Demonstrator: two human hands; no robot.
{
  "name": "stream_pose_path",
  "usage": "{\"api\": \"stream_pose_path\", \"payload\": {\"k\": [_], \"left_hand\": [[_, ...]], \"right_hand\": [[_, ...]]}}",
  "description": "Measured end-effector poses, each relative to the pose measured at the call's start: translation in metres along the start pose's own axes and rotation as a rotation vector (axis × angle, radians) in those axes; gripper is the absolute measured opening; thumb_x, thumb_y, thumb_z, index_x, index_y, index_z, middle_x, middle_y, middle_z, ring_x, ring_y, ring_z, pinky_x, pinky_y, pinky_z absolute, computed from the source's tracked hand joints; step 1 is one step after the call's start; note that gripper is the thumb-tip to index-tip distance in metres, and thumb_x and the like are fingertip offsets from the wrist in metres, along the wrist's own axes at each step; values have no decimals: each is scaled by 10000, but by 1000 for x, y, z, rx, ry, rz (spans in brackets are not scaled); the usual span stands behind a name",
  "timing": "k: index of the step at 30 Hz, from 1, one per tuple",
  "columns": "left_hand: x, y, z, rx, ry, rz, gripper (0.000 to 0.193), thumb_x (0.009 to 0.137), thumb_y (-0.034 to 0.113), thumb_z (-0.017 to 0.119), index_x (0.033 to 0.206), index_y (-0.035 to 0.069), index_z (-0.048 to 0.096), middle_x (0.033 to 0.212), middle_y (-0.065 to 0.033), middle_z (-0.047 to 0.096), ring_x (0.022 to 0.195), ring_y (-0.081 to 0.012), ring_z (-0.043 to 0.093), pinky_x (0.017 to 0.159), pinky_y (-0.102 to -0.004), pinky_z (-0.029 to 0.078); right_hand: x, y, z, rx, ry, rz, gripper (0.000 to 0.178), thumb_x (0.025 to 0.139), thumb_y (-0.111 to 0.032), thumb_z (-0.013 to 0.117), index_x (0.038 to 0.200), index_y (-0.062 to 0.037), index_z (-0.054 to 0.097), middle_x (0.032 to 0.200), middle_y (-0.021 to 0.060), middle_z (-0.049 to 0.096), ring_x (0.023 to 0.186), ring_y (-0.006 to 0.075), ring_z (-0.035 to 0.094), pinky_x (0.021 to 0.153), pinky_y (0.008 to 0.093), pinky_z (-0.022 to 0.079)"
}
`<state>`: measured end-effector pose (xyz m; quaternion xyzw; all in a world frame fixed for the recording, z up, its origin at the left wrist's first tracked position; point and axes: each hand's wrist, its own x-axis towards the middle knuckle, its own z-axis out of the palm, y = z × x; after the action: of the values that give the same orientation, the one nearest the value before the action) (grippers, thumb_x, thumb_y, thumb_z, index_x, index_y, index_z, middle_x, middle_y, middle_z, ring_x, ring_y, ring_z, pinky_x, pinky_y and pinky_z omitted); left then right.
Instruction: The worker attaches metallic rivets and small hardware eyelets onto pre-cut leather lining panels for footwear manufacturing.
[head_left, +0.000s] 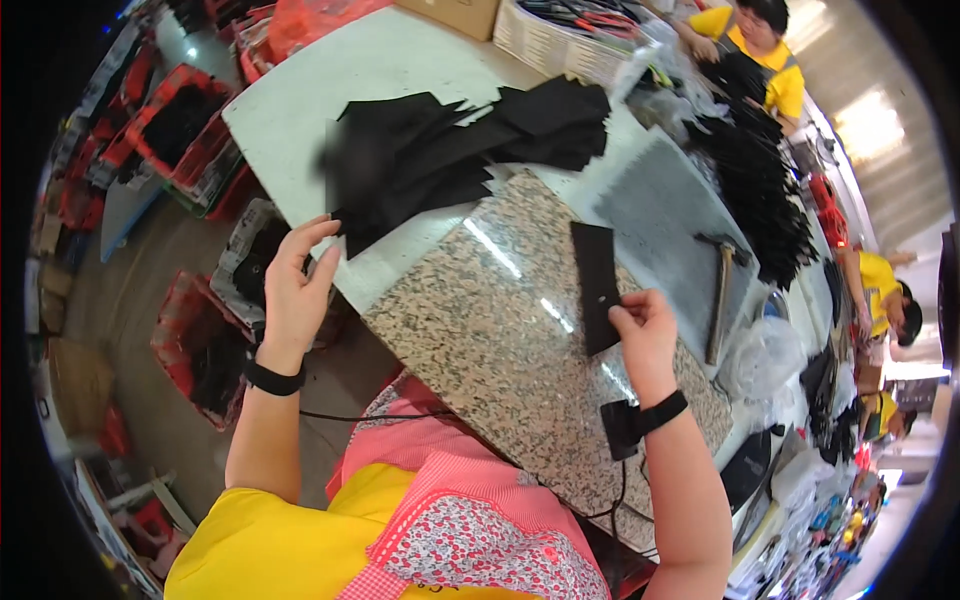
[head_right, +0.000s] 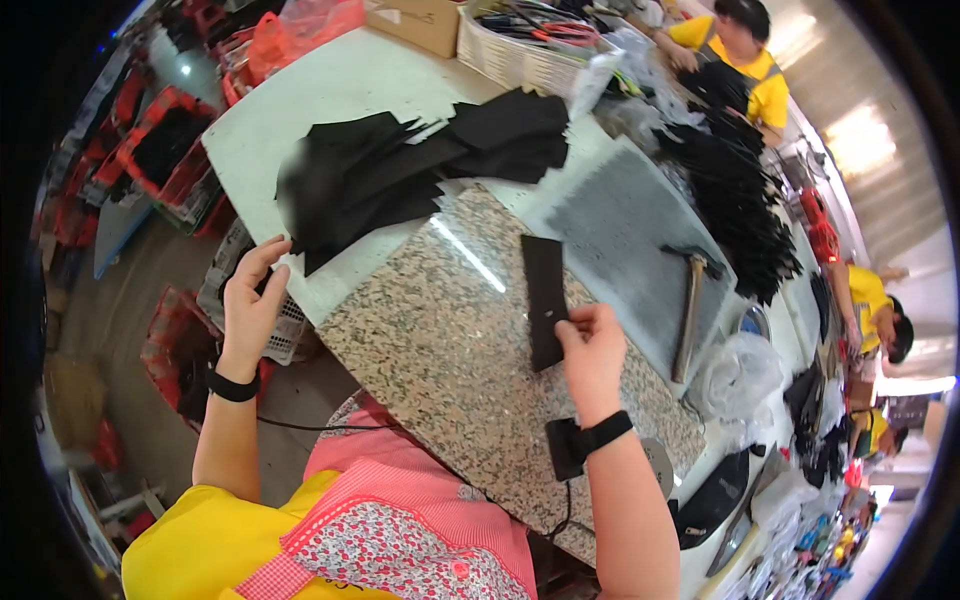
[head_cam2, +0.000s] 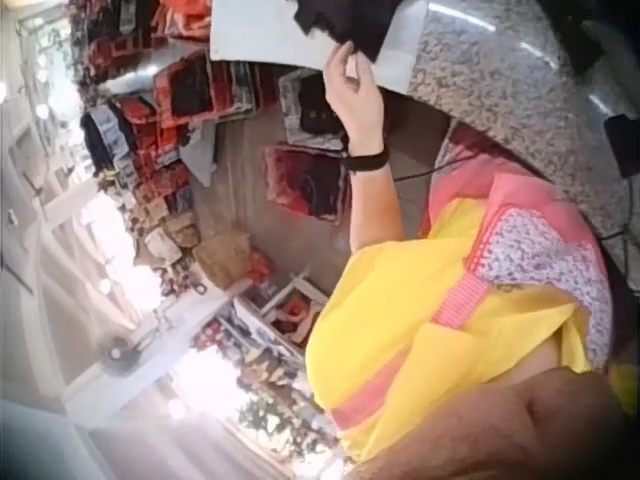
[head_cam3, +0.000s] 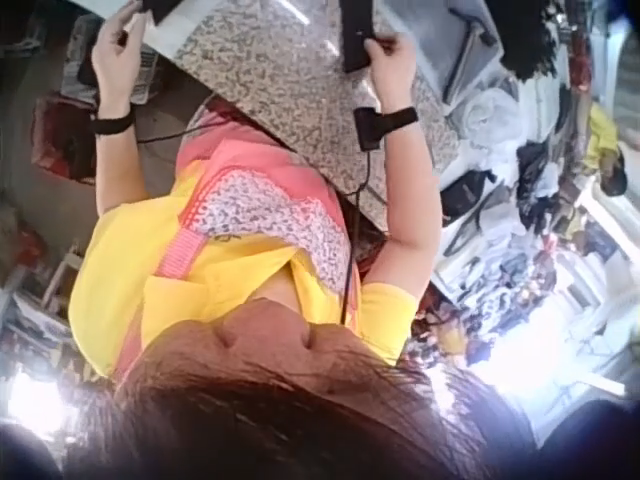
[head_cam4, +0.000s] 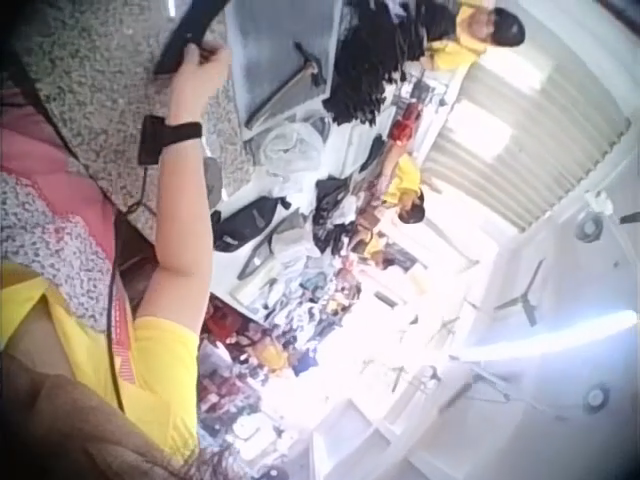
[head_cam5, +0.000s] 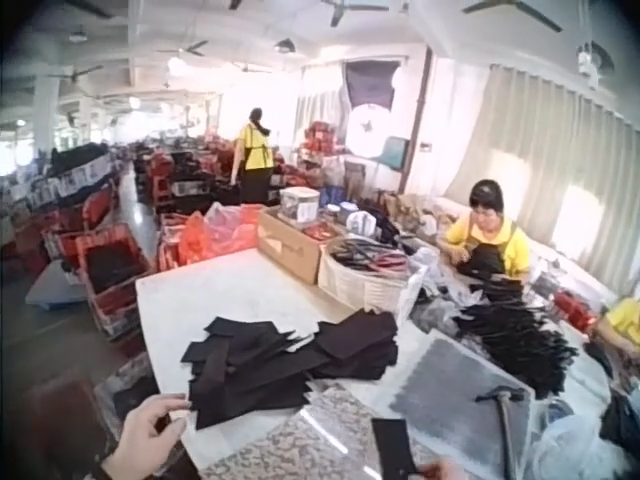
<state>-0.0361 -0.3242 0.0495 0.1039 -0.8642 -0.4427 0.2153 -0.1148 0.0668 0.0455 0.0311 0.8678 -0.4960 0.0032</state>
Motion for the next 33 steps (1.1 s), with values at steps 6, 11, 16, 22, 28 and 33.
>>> {"api": "stream_pose_path", "payload": {"k": [6, 11, 16, 22, 28, 33], "left_hand": [[-2, 7, 2, -24, -31, -79, 295, 880, 73, 597, 1169, 46, 646, 1245, -105, 624, 1134, -206, 580, 932, -322, 436], [-8, 12, 6, 45, -123, 86, 407, 833, 81, 631, 1237, 43, 597, 1272, -140, 600, 1184, -286, 563, 1015, -371, 410], [-29, 71, 38, 188, -787, 599, 771, 723, 279, 784, 1409, 165, 451, 1447, -101, 444, 1381, -341, 354, 1129, -533, 249], [-29, 81, 95, 9, -938, 696, 664, 716, 213, 776, 1333, 156, 534, 1174, -94, 559, 1162, -310, 499, 1017, -480, 359], [48, 93, 134, 274, -425, 717, 602, 592, -16, 759, 1170, 102, 640, 1091, -85, 567, 1095, -304, 511, 978, -416, 389], [81, 81, 173, 348, -387, 733, 501, 590, 21, 749, 1082, 98, 691, 1018, -89, 601, 1044, -309, 529, 933, -411, 414]], "right_hand": [[24, -26, 49, -250, -41, -132, 158, 784, -38, 702, 894, -3, 594, 772, 157, 648, 715, 274, 648, 669, 378, 514], [-43, -65, 67, -78, -818, -80, 161, 797, 1, 706, 932, -19, 622, 817, 61, 653, 759, 139, 630, 705, 285, 508], [-57, -48, 40, 200, -638, 171, 149, 823, -9, 703, 949, -9, 624, 813, 27, 645, 749, 95, 610, 685, 252, 497], [-86, -40, -5, 174, -468, 127, 165, 849, -9, 675, 1009, -5, 635, 889, 41, 660, 796, 104, 624, 725, 246, 511], [-145, -20, -106, 287, 209, 136, 129, 880, -1, 633, 1003, 36, 625, 935, 87, 659, 782, 153, 652, 716, 264, 538], [-218, 21, -158, 243, 536, 201, 112, 913, -38, 599, 1007, 19, 619, 901, 84, 650, 742, 130, 627, 660, 244, 514]]}}
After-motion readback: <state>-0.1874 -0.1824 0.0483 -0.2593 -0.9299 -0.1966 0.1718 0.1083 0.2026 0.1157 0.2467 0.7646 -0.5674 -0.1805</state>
